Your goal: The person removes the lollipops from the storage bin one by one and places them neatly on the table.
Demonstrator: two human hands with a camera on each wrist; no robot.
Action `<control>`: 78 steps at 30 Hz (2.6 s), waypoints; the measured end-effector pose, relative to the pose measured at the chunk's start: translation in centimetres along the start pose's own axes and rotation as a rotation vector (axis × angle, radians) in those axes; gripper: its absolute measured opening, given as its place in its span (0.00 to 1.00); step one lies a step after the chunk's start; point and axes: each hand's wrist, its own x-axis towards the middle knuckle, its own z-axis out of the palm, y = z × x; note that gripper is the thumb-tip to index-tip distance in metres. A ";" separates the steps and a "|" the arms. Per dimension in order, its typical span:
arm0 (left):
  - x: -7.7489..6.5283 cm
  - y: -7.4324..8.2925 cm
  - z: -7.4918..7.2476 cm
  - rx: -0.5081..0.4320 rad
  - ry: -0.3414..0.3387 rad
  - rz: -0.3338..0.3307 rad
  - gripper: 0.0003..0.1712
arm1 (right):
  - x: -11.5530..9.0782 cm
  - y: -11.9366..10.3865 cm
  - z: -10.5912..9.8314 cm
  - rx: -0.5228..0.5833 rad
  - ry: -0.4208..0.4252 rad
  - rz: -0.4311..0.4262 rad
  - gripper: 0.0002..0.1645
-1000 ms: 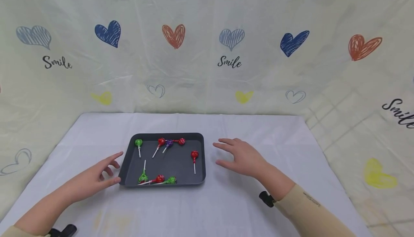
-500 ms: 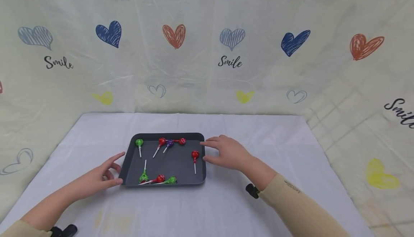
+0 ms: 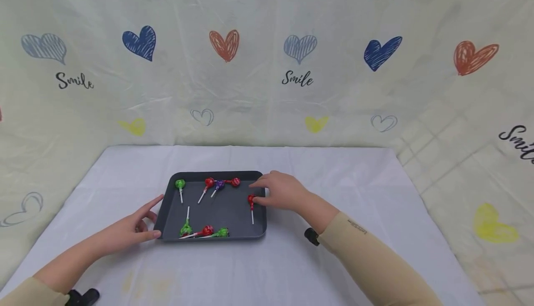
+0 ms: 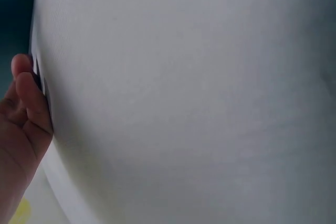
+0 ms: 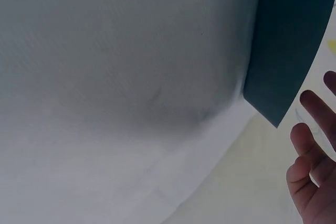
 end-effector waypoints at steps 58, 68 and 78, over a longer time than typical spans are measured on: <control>-0.2 0.4 -0.5 -0.029 -0.056 0.015 0.63 | 2.7 1.7 -2.0 -0.067 -0.035 -0.006 0.16; -0.1 0.4 -0.5 -0.028 -0.055 0.002 0.64 | -0.5 4.8 -3.2 0.012 0.014 0.026 0.19; -0.1 0.2 -0.4 -0.030 -0.052 -0.004 0.64 | -2.6 6.8 -3.6 0.051 0.007 0.056 0.19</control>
